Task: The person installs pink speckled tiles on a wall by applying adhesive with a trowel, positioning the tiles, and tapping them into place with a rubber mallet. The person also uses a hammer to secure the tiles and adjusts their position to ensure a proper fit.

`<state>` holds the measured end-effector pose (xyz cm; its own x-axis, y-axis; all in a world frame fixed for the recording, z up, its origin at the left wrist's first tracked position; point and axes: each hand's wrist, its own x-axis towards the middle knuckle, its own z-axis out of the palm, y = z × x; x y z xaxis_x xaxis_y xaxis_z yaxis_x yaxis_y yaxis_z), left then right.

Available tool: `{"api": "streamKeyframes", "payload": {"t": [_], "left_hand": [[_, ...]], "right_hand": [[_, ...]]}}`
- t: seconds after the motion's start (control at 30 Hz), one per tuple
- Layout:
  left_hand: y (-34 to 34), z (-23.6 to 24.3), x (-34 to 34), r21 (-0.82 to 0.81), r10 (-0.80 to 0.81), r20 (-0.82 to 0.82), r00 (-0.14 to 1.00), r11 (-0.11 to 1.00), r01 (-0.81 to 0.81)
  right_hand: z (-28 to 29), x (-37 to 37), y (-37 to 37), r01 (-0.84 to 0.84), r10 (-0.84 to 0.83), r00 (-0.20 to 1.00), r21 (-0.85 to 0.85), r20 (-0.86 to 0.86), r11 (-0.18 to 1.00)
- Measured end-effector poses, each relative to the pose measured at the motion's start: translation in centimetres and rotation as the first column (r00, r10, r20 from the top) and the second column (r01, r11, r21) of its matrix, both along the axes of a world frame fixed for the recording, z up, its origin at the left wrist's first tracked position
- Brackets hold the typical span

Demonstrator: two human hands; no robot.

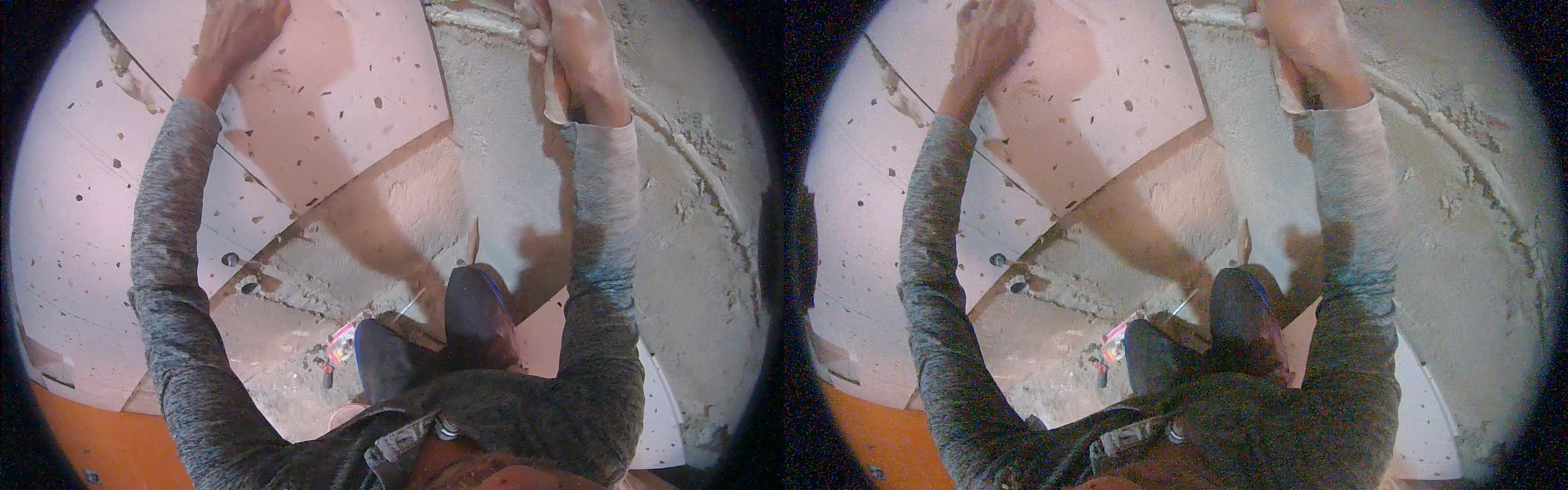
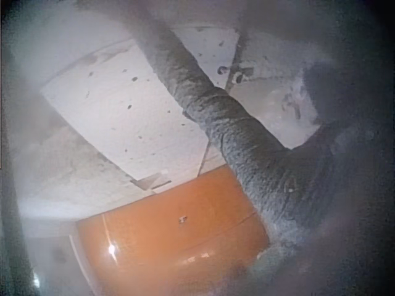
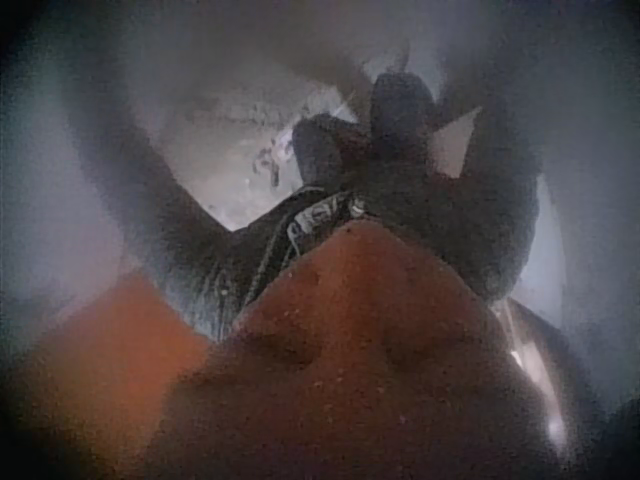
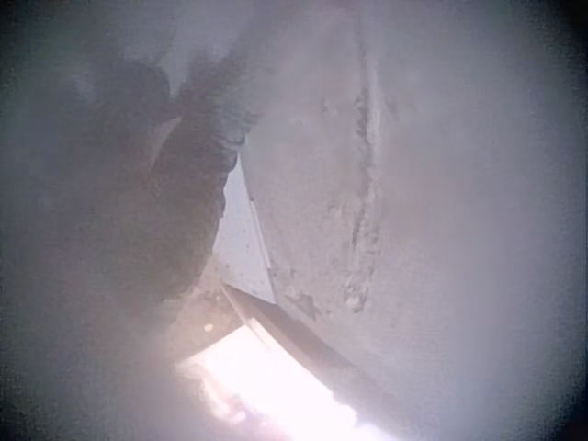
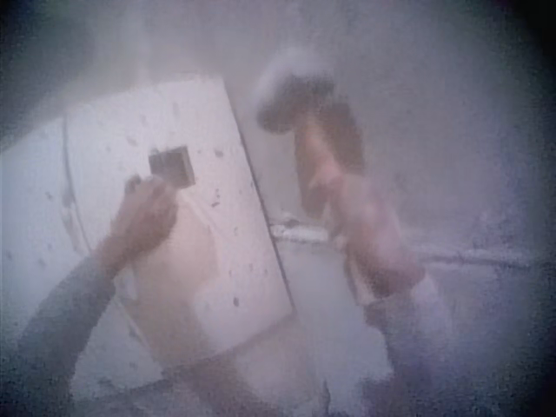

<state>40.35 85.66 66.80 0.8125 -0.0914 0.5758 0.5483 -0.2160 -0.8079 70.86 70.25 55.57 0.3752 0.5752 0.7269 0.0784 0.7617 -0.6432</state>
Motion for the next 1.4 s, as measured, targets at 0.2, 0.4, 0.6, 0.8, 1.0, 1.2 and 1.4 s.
{"api": "streamKeyframes", "payload": {"t": [0.2,0.4,0.6,0.8,1.0,1.2,1.4], "left_hand": [[0.7,-0.3,0.7,-0.051,0.042,-0.039,0.998,0.998,-0.044],[-0.1,1.7,-1.5,0.008,0.188,-0.069,0.98,0.982,-0.187],[0.3,1.4,-2.0,0.066,0.007,-0.031,0.999,0.998,-0.005],[-0.1,1.6,-2.5,0.052,0.006,-0.04,0.999,0.999,-0.004],[0.7,1.7,-2.3,0.048,-0.056,-0.04,0.998,0.997,0.058],[0.6,1.6,-2.4,0.046,-0.048,-0.039,0.998,0.998,0.05],[1.6,2.1,-3.0,0.127,-0.219,-0.046,0.975,0.966,0.224]], "right_hand": [[0.2,1.5,2.2,0.174,-0.195,0.951,0.108,0.24,0.979],[1.3,0.0,0.4,0.089,-0.073,0.988,-0.117,0.136,0.989],[1.7,-0.4,-0.8,0.05,-0.034,0.996,-0.189,0.087,0.981],[1.6,-1.2,-0.8,0.083,-0.07,0.994,-0.165,0.083,0.983],[2.3,-4.7,0.2,0.177,-0.177,0.984,-0.021,0.023,0.984],[5.1,-9.9,7.6,-0.022,-0.066,0.986,0.51,0.154,0.86],[13.0,-20.4,8.4,0.29,-0.409,0.784,0.308,0.467,0.906]]}}
